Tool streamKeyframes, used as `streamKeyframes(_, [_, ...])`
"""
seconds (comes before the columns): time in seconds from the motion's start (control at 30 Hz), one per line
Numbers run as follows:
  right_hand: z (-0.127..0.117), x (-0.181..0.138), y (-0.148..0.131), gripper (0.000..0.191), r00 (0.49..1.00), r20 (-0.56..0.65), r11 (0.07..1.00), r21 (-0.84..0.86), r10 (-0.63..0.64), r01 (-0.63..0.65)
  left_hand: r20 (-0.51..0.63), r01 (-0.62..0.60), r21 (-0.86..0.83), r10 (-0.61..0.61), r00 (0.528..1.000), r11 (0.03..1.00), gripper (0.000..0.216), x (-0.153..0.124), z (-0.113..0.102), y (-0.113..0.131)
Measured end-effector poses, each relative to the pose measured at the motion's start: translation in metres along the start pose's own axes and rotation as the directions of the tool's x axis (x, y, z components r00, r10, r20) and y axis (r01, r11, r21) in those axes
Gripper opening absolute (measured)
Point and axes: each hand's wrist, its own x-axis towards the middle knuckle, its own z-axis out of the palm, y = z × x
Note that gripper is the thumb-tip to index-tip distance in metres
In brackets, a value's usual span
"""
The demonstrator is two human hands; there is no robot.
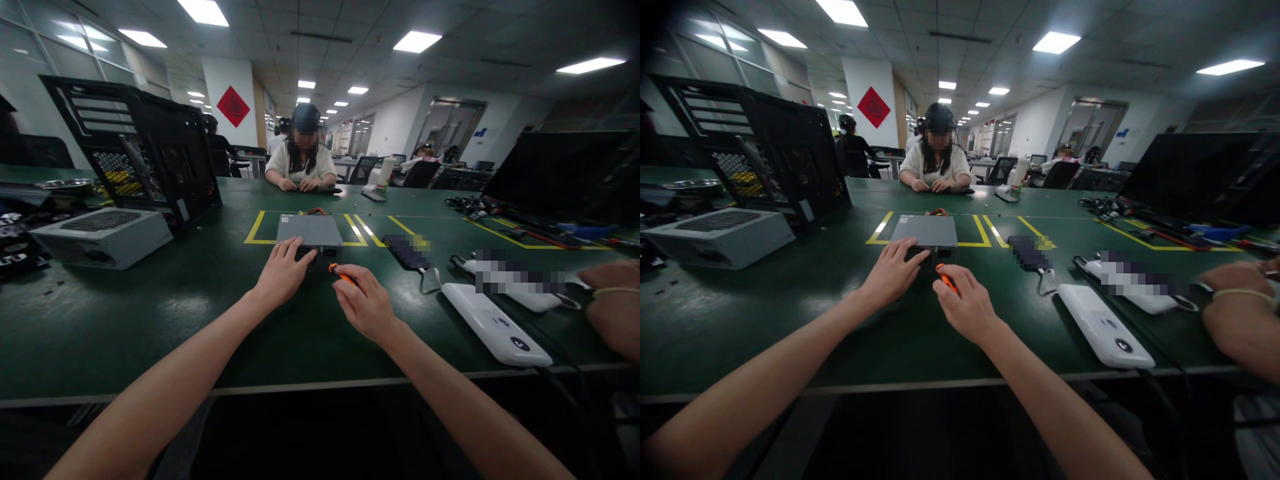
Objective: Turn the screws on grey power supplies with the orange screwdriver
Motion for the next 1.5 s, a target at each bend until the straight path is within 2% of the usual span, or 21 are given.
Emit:
streamKeyframes(0.13, [0.001,0.001,0.000,0.029,0.998,-0.029,0.998,0.018,0.052,-0.052,-0.011,-0.001,-0.016,0.001,1.000,1.000,0.045,0.003,0.002,-0.001])
streamKeyframes(0.23, [0.000,0.002,0.000,0.027,0.999,-0.034,1.000,-0.013,0.026,-0.026,-0.015,0.038,-0.027,-0.038,0.999,0.999,0.047,0.008,0.006,-0.001])
streamKeyframes(0.37, [0.001,0.002,-0.001,0.032,0.998,-0.030,0.996,0.069,0.051,-0.049,-0.025,0.155,-0.052,-0.157,0.987,0.986,0.038,0.016,0.009,0.002])
streamKeyframes(0.5, [0.002,0.002,-0.001,0.027,0.999,-0.035,0.999,-0.013,0.040,-0.040,-0.038,0.214,-0.056,-0.216,0.976,0.975,0.032,0.020,0.010,0.003])
streamKeyframes(0.6, [0.003,0.001,-0.001,0.033,0.998,-0.044,0.999,0.031,0.036,-0.035,-0.031,0.246,-0.065,-0.248,0.968,0.967,0.030,0.021,0.010,0.004])
streamKeyframes(0.7, [0.003,0.000,0.000,0.030,0.997,-0.043,0.998,0.001,0.058,-0.058,-0.018,0.261,-0.071,-0.263,0.965,0.963,0.030,0.021,0.009,0.004])
streamKeyframes(0.83, [0.003,0.000,0.000,0.032,0.999,-0.046,1.000,-0.015,0.015,-0.016,-0.033,0.254,-0.062,-0.256,0.966,0.965,0.030,0.021,0.011,0.005])
streamKeyframes(0.93, [0.003,0.000,0.000,0.035,0.997,-0.050,0.998,0.043,0.056,-0.054,-0.057,0.220,-0.092,-0.226,0.972,0.971,0.030,0.019,0.013,0.003])
streamKeyframes(1.03, [0.003,0.000,0.001,0.030,0.997,-0.037,0.997,0.018,0.069,-0.069,-0.061,0.146,-0.136,-0.155,0.986,0.980,0.034,0.015,0.014,0.000])
streamKeyframes(1.17, [0.003,0.001,0.002,0.040,0.995,-0.059,0.990,0.122,0.077,-0.069,-0.056,0.042,-0.155,-0.052,0.997,0.987,0.041,0.008,0.011,-0.007])
streamKeyframes(1.37, [0.001,0.002,0.001,0.036,0.999,-0.025,0.996,0.077,0.035,-0.033,0.013,-0.093,-0.067,0.094,0.995,0.993,0.039,0.000,0.003,-0.012])
streamKeyframes(1.5, [0.000,0.001,0.000,0.036,0.996,-0.050,0.993,0.096,0.075,-0.070,0.028,-0.141,-0.022,0.142,0.989,0.990,0.036,-0.001,0.001,-0.012])
